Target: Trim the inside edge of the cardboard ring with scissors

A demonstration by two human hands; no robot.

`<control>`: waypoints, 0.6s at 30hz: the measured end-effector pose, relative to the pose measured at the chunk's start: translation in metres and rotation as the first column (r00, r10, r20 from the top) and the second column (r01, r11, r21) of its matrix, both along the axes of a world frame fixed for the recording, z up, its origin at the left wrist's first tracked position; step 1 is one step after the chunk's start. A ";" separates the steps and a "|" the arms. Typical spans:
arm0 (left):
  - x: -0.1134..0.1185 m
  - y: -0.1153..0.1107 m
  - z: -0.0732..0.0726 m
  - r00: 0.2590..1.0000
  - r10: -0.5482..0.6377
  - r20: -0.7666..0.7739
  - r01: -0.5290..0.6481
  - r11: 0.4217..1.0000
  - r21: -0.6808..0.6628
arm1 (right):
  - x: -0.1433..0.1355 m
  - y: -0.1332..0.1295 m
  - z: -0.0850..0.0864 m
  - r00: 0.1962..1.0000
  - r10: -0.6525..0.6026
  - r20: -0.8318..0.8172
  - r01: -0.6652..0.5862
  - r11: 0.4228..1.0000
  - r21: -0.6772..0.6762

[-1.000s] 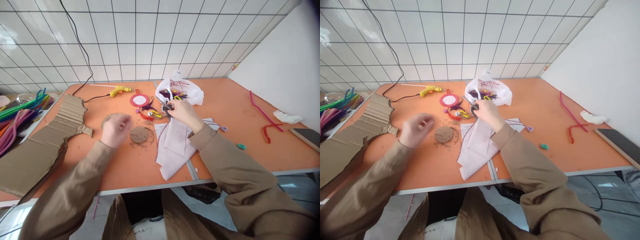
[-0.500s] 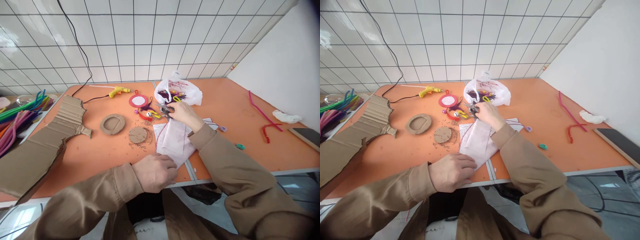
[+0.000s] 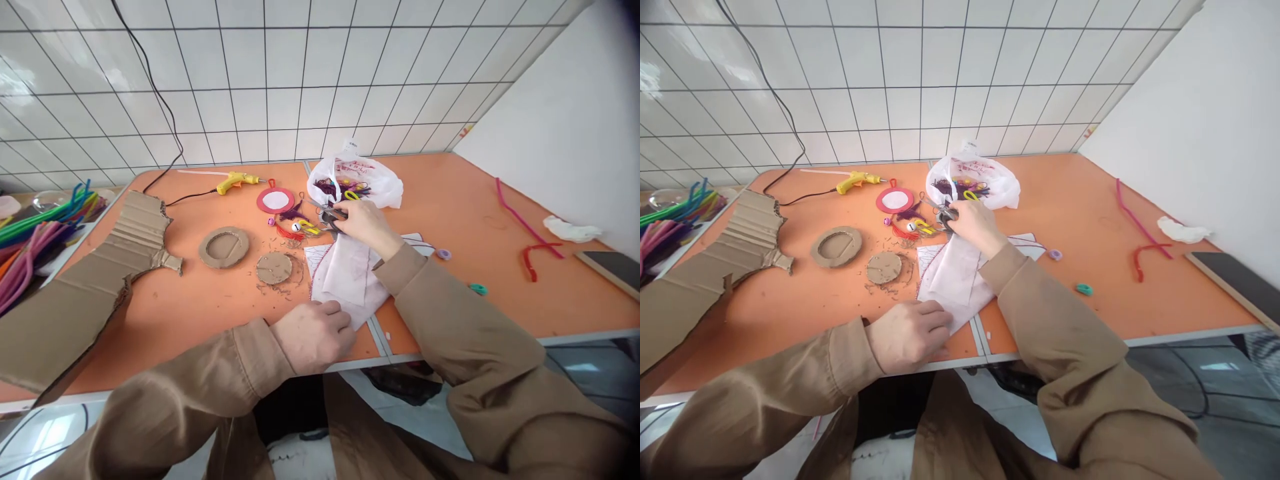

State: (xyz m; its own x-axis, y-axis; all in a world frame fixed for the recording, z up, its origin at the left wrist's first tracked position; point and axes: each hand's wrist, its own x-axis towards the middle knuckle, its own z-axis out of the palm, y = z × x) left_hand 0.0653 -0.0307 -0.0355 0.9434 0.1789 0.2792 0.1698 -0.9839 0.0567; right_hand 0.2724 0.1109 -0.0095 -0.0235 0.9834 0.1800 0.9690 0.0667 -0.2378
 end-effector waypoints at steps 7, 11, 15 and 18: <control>-0.020 0.018 0.016 0.947 0.298 0.122 -0.308 0.948 0.083 | 0.002 -0.001 0.004 1.000 -0.004 0.004 0.004 1.000 -0.031; -0.045 0.042 0.036 0.681 0.732 -0.041 -0.733 0.678 -0.056 | 0.001 -0.002 0.005 1.000 -0.011 0.015 0.011 0.999 -0.044; -0.059 0.054 0.036 0.671 0.719 -0.181 -0.741 0.661 -0.122 | -0.001 -0.002 0.006 1.000 -0.005 0.014 0.006 0.998 -0.061; -0.061 0.063 0.025 0.721 0.656 -0.221 -0.691 0.706 -0.157 | -0.002 -0.002 0.006 1.000 -0.012 0.012 0.013 0.998 -0.065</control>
State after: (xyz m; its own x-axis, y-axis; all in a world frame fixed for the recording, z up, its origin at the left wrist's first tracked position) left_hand 0.0046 0.0319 -0.0103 0.5717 0.8199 0.0318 0.8050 -0.5679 0.1716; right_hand 0.2704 0.1087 -0.0035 -0.0132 0.9932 0.1154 0.9724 0.0396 -0.2299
